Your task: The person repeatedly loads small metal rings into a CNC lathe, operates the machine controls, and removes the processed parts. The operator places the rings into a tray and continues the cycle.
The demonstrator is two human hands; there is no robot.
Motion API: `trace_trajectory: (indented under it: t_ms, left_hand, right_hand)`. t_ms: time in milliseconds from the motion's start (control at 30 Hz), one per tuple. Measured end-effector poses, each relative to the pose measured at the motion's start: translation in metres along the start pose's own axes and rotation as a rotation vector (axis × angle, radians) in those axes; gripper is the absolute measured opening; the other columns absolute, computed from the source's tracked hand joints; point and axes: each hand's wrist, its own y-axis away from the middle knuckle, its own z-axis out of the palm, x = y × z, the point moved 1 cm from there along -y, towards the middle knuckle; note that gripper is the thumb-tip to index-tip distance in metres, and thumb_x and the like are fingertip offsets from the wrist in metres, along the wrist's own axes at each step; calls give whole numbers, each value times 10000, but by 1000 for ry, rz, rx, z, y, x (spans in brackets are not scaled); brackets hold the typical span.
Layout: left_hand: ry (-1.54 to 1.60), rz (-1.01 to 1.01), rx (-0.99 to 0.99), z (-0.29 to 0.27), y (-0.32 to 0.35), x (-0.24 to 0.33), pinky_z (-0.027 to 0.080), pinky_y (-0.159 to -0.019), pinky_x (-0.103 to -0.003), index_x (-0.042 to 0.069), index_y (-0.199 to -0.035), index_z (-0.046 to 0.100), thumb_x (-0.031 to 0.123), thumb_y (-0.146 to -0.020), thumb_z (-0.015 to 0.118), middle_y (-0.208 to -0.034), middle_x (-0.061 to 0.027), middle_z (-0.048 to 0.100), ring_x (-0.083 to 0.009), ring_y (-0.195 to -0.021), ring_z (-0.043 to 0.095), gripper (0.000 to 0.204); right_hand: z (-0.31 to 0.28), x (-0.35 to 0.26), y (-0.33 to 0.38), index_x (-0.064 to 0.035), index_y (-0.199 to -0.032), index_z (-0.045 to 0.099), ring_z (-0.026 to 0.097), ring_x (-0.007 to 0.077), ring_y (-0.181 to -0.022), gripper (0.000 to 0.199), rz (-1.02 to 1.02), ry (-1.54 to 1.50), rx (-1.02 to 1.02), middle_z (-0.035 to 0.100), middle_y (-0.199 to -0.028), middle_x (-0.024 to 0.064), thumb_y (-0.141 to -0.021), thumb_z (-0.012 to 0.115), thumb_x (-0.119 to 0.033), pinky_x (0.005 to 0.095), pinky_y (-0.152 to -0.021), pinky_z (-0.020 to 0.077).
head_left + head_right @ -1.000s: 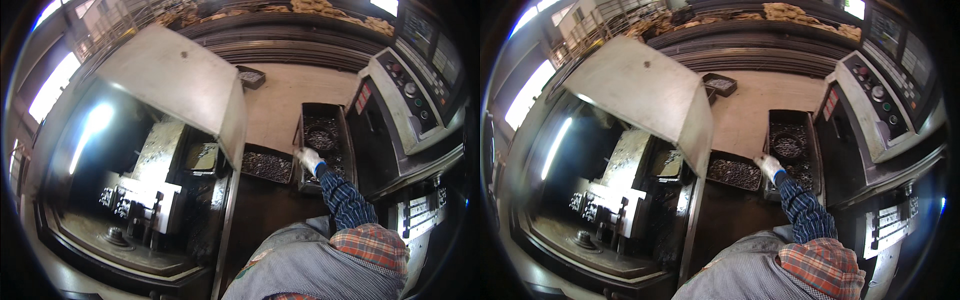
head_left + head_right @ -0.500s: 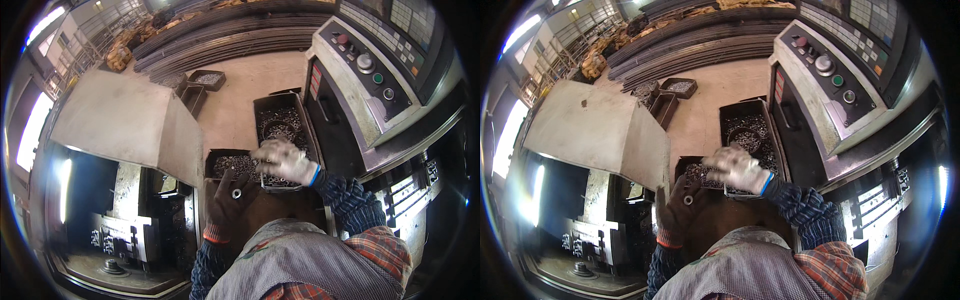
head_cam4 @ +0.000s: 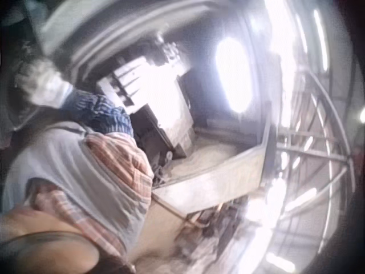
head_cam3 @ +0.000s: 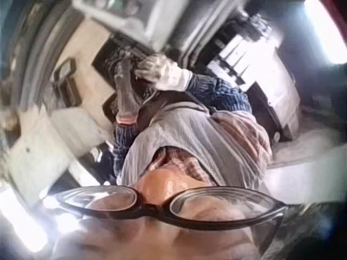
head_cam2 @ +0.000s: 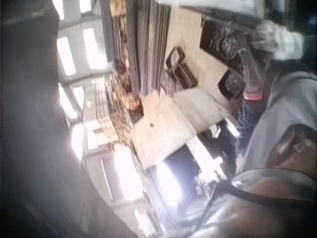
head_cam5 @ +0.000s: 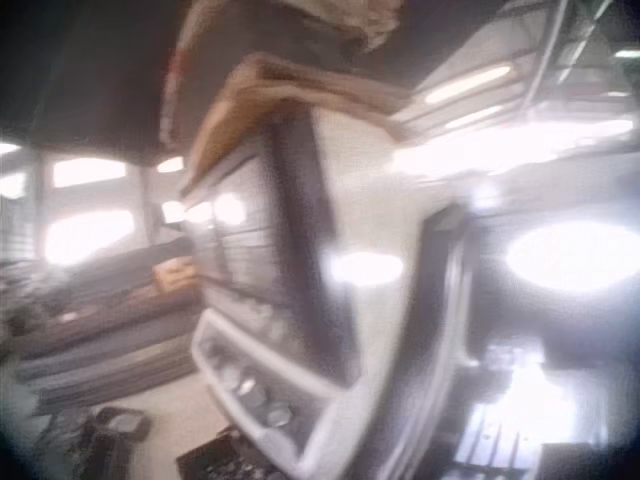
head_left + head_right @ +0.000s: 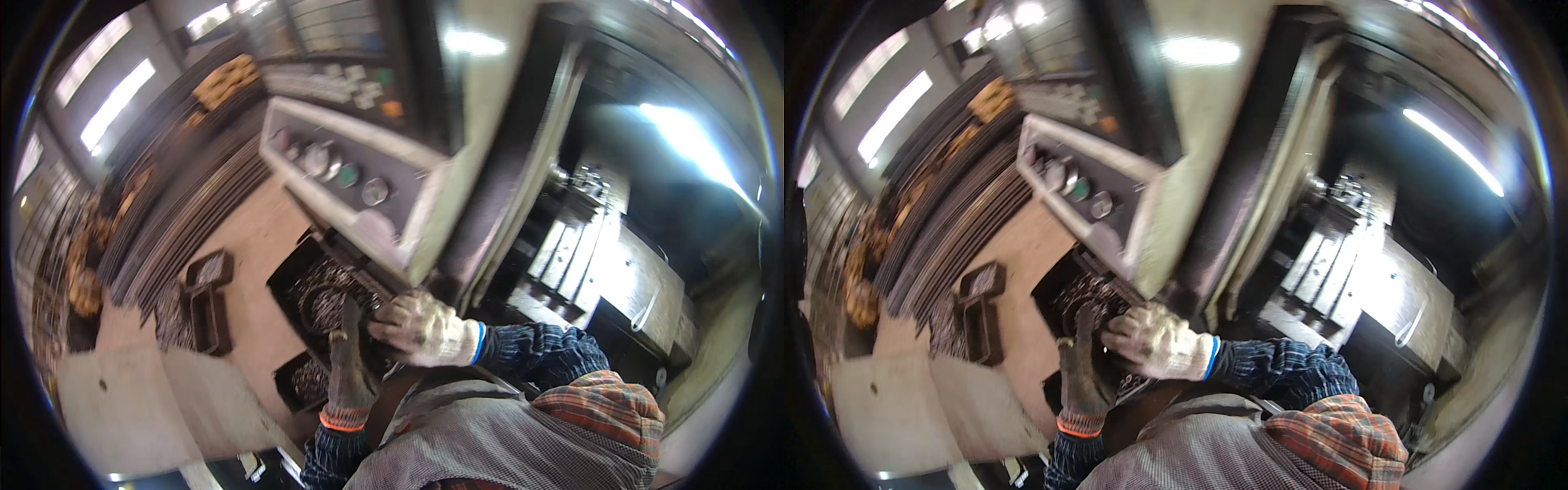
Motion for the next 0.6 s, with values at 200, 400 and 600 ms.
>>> trace_trajectory:
  t_ms: [200, 400, 600]
  left_hand:
    - [-228, 135, -192, 40, -24, -5, 207, -1162, -406, 64, -1568, 79, 697, -938, 362, -1522, -134, 303, -278, -1365, 334, 937]
    - [-350, 235, -7, 15, -34, 16, 320, -1105, -391, 15, -1533, 204, 584, -945, 495, -1479, -165, 384, -285, -1300, 435, 869]
    - [-522, 636, 349, -8, -92, 47, 420, -953, -243, -36, -1482, 336, 298, -993, 537, -1494, -152, 422, -142, -1187, 491, 626]
  right_hand:
    - [-32, 7, 29, -55, -1198, 605, 641, 313, -927, 542, 123, -48, 218, 621, -1101, 150, -710, 774, -217, 424, -748, 511]
    - [-80, 19, 62, 14, -1323, 538, 641, 258, -1088, 492, 557, -708, 462, 635, -1204, 181, -875, 663, -147, 374, -937, 531]
    - [-105, 58, 104, -9, -1243, 563, 668, 184, -850, 367, 917, -1173, 994, 661, -1094, 126, -911, 657, -131, 311, -738, 564]
